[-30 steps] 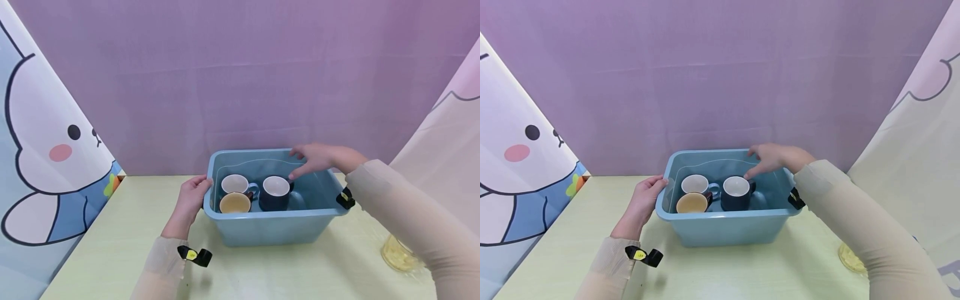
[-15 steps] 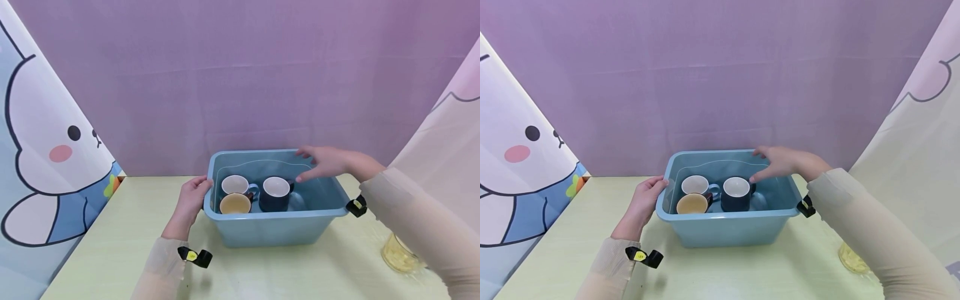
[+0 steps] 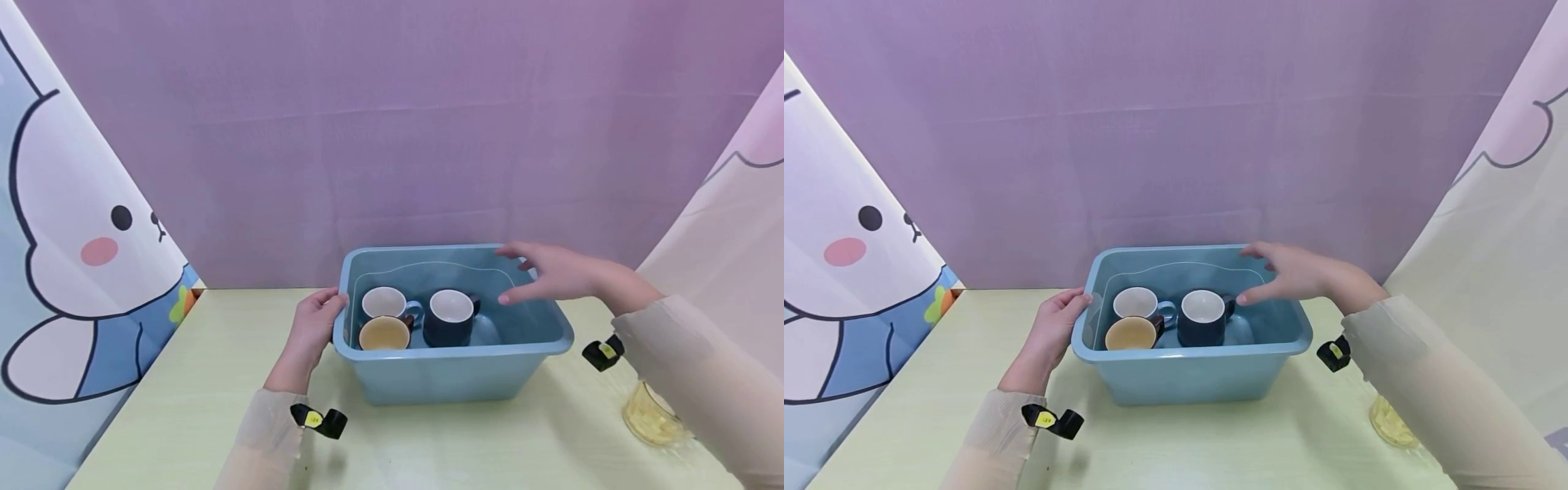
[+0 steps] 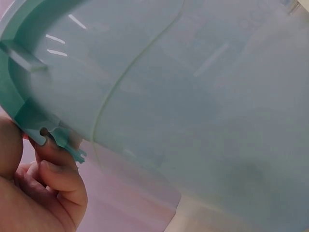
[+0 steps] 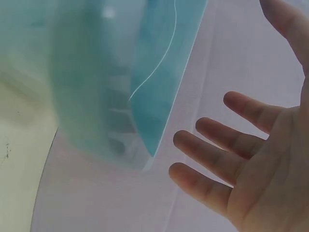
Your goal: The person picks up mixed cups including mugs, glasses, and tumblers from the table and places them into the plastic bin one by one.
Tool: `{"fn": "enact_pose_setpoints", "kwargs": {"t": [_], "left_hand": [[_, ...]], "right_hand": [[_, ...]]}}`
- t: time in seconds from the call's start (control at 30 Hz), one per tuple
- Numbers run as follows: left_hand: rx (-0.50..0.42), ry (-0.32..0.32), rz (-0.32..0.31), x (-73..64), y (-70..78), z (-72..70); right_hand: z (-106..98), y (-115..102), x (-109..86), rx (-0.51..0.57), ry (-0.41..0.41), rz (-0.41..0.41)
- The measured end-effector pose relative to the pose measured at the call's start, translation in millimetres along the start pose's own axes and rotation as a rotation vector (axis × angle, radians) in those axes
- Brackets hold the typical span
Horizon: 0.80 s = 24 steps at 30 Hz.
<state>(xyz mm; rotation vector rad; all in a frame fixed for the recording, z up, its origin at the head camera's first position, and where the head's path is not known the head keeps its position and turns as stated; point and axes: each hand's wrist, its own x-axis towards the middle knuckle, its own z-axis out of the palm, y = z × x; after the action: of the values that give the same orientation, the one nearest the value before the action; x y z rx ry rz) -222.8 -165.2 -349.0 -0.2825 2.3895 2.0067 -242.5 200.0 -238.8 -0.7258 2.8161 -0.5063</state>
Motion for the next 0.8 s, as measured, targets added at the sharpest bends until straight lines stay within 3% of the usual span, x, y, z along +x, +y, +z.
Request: {"fn": "enact_pose_setpoints", "kwargs": {"t": [0.4, 0.8], "left_hand": [[0.003, 0.003, 0.005, -1.1, -0.4, 0.2], [-0.014, -0.001, 0.022, -2.0, -0.9, 0.3]], "right_hand": [[9.1, 5.4, -18.7, 0.086, 0.143, -0.045], [30.9, 14.1, -38.9, 0.150, 0.309, -0.112]]}}
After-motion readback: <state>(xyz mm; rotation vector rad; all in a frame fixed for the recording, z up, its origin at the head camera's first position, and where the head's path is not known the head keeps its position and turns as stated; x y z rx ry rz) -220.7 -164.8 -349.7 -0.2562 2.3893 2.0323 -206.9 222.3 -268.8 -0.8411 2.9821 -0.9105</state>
